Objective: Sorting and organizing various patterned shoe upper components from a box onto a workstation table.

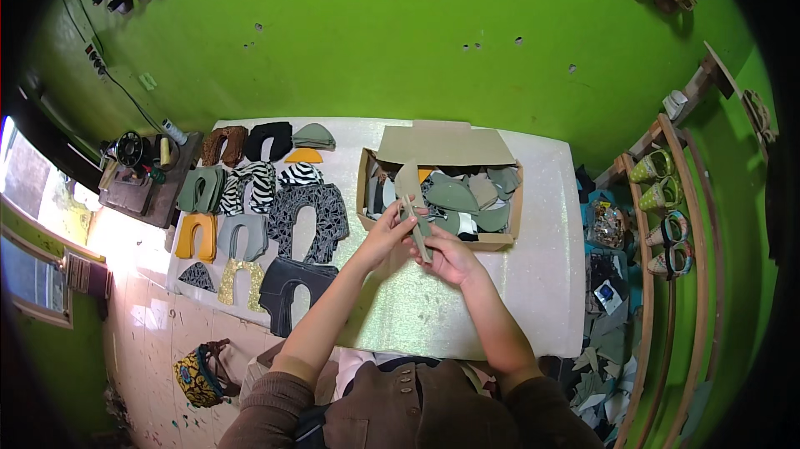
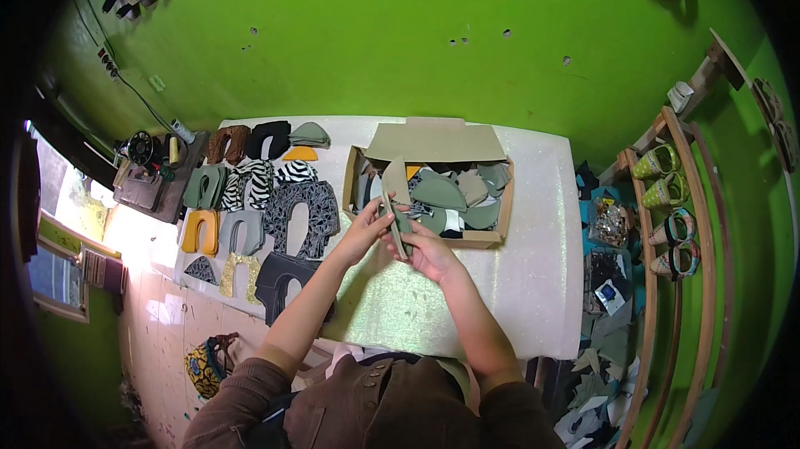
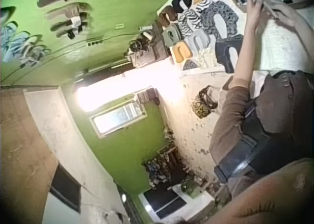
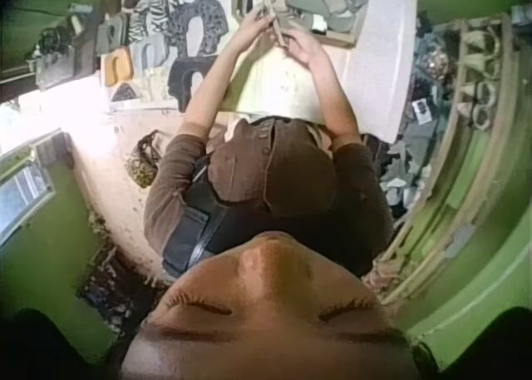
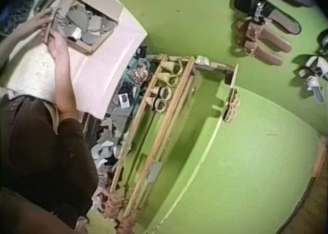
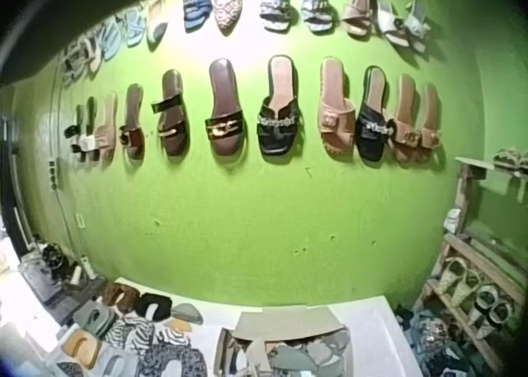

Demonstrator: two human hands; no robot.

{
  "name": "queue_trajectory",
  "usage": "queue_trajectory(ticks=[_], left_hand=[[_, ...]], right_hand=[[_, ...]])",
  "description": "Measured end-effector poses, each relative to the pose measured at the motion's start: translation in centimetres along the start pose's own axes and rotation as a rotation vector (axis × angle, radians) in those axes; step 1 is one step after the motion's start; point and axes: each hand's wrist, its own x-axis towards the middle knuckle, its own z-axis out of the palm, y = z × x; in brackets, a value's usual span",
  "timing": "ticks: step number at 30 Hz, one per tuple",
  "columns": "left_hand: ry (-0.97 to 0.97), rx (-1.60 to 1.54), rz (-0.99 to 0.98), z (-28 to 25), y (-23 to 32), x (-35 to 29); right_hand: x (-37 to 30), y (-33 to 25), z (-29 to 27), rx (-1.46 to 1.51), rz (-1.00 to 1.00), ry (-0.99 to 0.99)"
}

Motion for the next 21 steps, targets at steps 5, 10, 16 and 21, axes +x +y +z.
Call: queue_trajectory(ticks=[5,10,16,21], left_hand=[[0.094,-0.189,-0.047,-2.3,0.0,-1.5],[0.128,-0.522,-0.028,-6.1,2.8,-2.6],[0.366,-0.317,-0.089,-13.8,3.9,-3.0],[0.441,-0.343,-0.012,-20.3,5.2,-1.5]], right_hand=[[1.6,0.3,2.1,-0.038,0.0,0.073],[5.2,1.1,5.5,-0.005,-0.04,-0.042],[11.3,1.8,8.9,-0.08,-0.028,-0.028],[18.6,1.9,12.0,-0.101,-0.125,0.132]])
